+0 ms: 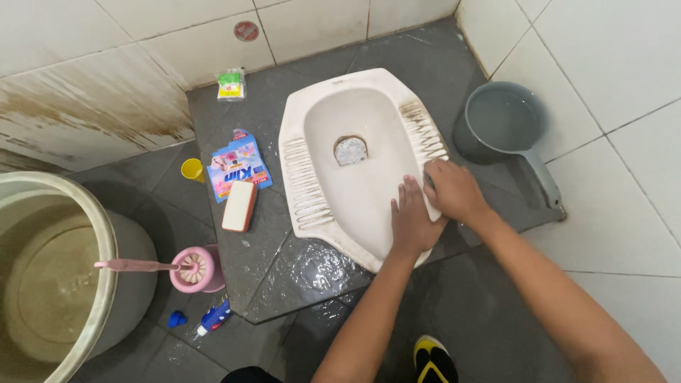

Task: Cleaning a squat toilet using a brush, scouring pad, soap, and water

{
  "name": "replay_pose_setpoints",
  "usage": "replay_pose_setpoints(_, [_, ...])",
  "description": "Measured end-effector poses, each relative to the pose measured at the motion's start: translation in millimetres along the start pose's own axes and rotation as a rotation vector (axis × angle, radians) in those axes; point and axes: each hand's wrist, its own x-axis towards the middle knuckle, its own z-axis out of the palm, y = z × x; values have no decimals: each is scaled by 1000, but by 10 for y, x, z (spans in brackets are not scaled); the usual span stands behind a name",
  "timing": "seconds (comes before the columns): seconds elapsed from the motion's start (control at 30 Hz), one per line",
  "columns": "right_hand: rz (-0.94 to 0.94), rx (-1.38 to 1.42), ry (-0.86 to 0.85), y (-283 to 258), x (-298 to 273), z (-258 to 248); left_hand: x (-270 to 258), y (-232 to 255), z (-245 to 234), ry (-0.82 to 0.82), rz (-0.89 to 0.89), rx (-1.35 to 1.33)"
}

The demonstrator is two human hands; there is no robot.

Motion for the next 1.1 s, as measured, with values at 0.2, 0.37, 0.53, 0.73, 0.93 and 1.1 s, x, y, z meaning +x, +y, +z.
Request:
replay_pose_setpoints(0.2, [109,-39,108,-140,372,-194,-13,12,-40,-18,5,34])
replay_pose_setpoints(0.37, [58,20,54,-246,-165,-249,-54,38,-86,-35,-2,30])
replay_pose_setpoints(0.53, [106,12,-9,-190,29,-247,-65,97,-184,-31,-10,-7])
replay_pose_setpoints(0.73, [176,55,80,-20,455,-170,-62,95,-194,-33,-3,33])
replay_pose_setpoints(0.93, [153,52,-31,-218,-159,-220,-44,64,-131,-38,-3,15])
replay_pose_setpoints(1.1, [100,0,-11,-107,-45,-19,-32,58,-90,-17,4,-29])
